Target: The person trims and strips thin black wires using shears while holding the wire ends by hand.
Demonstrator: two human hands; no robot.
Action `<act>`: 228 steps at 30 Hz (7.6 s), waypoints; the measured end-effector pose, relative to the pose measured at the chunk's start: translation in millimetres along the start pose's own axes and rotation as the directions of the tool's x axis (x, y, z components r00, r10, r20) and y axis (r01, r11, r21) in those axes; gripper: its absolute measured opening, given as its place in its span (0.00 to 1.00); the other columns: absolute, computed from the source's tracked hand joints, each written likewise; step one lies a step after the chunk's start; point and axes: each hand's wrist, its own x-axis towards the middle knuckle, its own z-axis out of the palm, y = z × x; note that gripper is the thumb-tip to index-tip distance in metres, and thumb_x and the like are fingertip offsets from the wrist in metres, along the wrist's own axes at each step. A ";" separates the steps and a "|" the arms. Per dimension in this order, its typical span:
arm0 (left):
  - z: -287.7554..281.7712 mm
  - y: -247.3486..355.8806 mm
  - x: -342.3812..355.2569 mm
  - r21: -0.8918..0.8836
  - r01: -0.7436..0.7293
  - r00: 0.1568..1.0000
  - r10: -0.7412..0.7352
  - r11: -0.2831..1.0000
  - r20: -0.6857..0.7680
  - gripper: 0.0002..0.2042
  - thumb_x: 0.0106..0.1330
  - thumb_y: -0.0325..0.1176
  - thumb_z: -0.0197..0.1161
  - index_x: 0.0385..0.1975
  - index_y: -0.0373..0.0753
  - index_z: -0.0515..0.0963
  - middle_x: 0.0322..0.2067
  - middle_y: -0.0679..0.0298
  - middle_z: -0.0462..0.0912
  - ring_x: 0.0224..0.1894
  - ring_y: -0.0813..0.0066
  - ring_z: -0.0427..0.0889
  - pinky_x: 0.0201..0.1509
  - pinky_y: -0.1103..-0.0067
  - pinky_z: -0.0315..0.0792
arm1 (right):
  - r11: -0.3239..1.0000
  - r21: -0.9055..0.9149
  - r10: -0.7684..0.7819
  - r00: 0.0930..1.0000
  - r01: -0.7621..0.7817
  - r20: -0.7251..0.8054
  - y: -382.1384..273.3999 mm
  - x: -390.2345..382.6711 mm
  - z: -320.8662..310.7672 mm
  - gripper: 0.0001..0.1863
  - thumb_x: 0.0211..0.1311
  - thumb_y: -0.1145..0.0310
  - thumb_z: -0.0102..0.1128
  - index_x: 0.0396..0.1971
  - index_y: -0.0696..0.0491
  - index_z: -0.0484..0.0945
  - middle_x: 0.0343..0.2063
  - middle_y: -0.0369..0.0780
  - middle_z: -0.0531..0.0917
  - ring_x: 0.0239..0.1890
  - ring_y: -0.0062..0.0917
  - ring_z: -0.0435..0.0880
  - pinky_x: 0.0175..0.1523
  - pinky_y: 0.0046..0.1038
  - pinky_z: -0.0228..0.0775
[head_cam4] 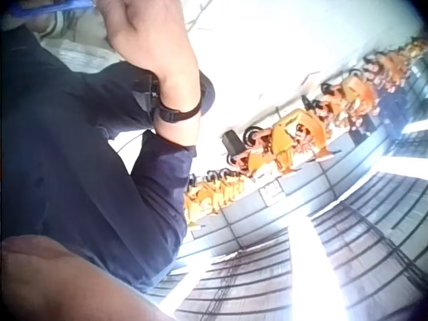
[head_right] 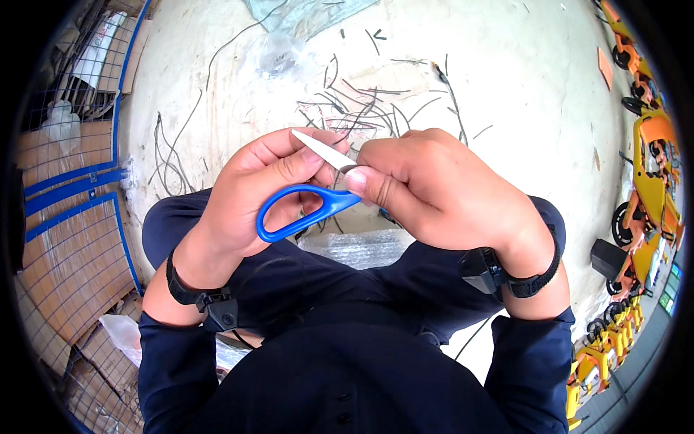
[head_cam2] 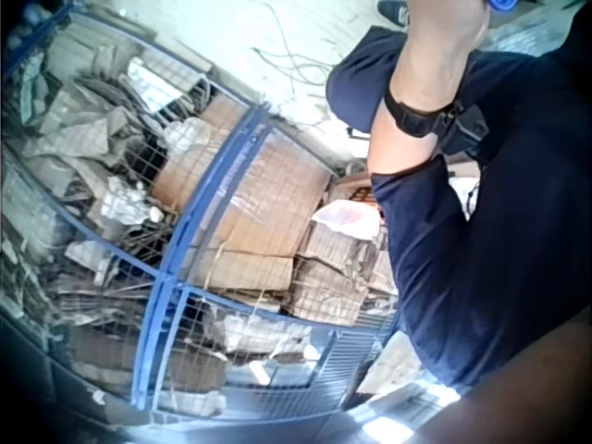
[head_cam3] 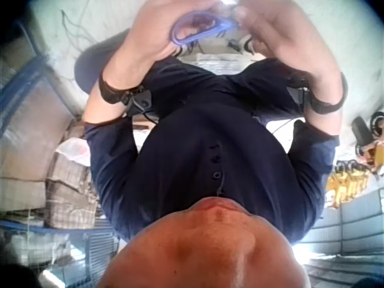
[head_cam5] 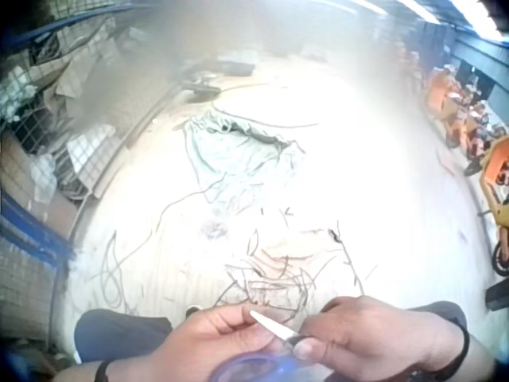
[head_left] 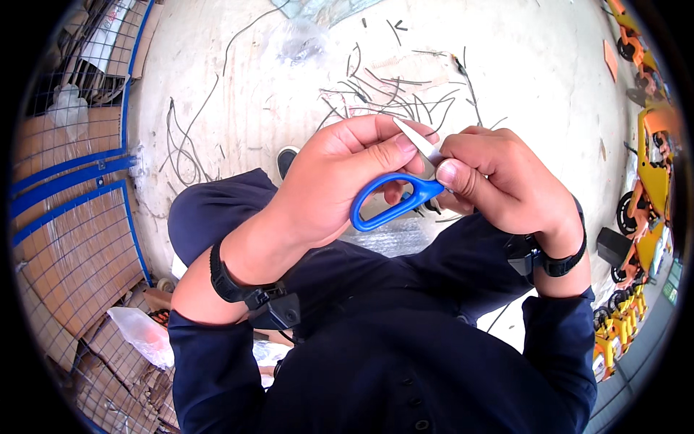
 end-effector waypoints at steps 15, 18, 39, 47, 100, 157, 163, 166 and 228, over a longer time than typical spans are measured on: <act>4.0 2.5 -0.2 0.027 0.002 0.999 -0.001 1.000 -0.034 0.14 0.70 0.28 0.53 0.52 0.27 0.72 0.35 0.55 0.84 0.33 0.79 0.84 0.34 0.90 0.78 | 0.950 -0.266 -0.207 0.969 0.166 -0.135 6.0 3.1 4.8 0.15 0.63 0.68 0.55 0.16 0.54 0.72 0.11 0.38 0.70 0.16 0.36 0.71 0.38 0.32 0.67; 5.2 4.1 -1.0 -0.004 0.015 1.000 -0.015 1.000 -0.002 0.14 0.70 0.27 0.53 0.52 0.28 0.73 0.37 0.55 0.84 0.36 0.77 0.84 0.39 0.87 0.78 | 0.951 -0.280 -0.153 0.987 0.133 -0.050 2.8 2.2 -1.0 0.12 0.62 0.70 0.53 0.19 0.55 0.72 0.13 0.38 0.72 0.18 0.35 0.72 0.43 0.33 0.67; 6.3 4.6 -5.1 0.106 -0.026 0.997 0.034 0.994 -0.072 0.13 0.69 0.25 0.53 0.51 0.26 0.72 0.34 0.54 0.85 0.37 0.77 0.85 0.40 0.86 0.80 | 0.935 -0.306 -0.204 0.977 0.179 -0.053 3.6 6.1 -1.5 0.10 0.61 0.69 0.55 0.21 0.57 0.75 0.13 0.40 0.73 0.17 0.35 0.73 0.41 0.32 0.67; 3.3 5.3 -4.2 0.084 -0.010 1.000 0.012 0.996 -0.029 0.13 0.69 0.25 0.54 0.50 0.26 0.73 0.36 0.53 0.84 0.37 0.77 0.85 0.41 0.86 0.79 | 0.919 -0.344 -0.225 0.972 0.190 -0.064 4.7 4.1 -3.0 0.11 0.61 0.69 0.55 0.21 0.57 0.75 0.13 0.40 0.72 0.17 0.35 0.71 0.40 0.33 0.67; 12.9 -19.6 -3.1 0.558 -0.197 0.980 0.174 0.806 0.095 0.10 0.70 0.28 0.53 0.45 0.31 0.76 0.40 0.58 0.83 0.32 0.81 0.81 0.31 0.87 0.70 | 0.916 0.266 0.350 0.922 -0.300 -0.164 7.7 13.9 -5.5 0.06 0.59 0.70 0.63 0.29 0.58 0.80 0.15 0.28 0.71 0.17 0.09 0.65 0.21 0.17 0.55; 14.2 -2.0 -4.0 0.204 -0.167 0.983 0.178 0.965 -0.038 0.12 0.70 0.27 0.52 0.48 0.29 0.75 0.29 0.63 0.81 0.31 0.84 0.78 0.37 0.85 0.71 | 0.931 -0.335 -0.216 0.956 0.142 -0.196 -5.7 -4.4 -7.2 0.08 0.60 0.70 0.56 0.25 0.58 0.76 0.18 0.40 0.77 0.21 0.32 0.75 0.29 0.28 0.64; 12.6 -7.3 -5.1 0.180 -0.181 0.983 0.184 0.967 -0.004 0.13 0.70 0.26 0.51 0.49 0.28 0.74 0.25 0.66 0.78 0.30 0.85 0.75 0.35 0.87 0.69 | 0.918 -0.363 -0.226 0.963 0.159 -0.149 -3.6 -0.9 -1.1 0.07 0.59 0.71 0.57 0.24 0.57 0.76 0.17 0.39 0.76 0.19 0.33 0.73 0.30 0.29 0.63; 10.9 -6.8 -5.3 0.187 -0.177 0.984 0.180 0.966 0.002 0.13 0.70 0.26 0.51 0.50 0.28 0.74 0.24 0.67 0.77 0.29 0.85 0.74 0.35 0.87 0.69 | 0.915 -0.374 -0.218 0.965 0.151 -0.145 -3.4 -0.8 0.0 0.07 0.58 0.71 0.58 0.24 0.58 0.76 0.17 0.40 0.76 0.18 0.34 0.73 0.30 0.29 0.63; 12.7 -7.8 -7.1 0.308 -0.213 0.968 0.243 0.927 -0.062 0.12 0.68 0.25 0.53 0.47 0.28 0.76 0.25 0.66 0.80 0.28 0.88 0.76 0.32 0.89 0.70 | 0.903 -0.405 -0.229 0.959 0.145 -0.167 -4.5 -0.8 1.4 0.07 0.59 0.71 0.59 0.25 0.58 0.77 0.18 0.40 0.77 0.21 0.33 0.74 0.29 0.29 0.64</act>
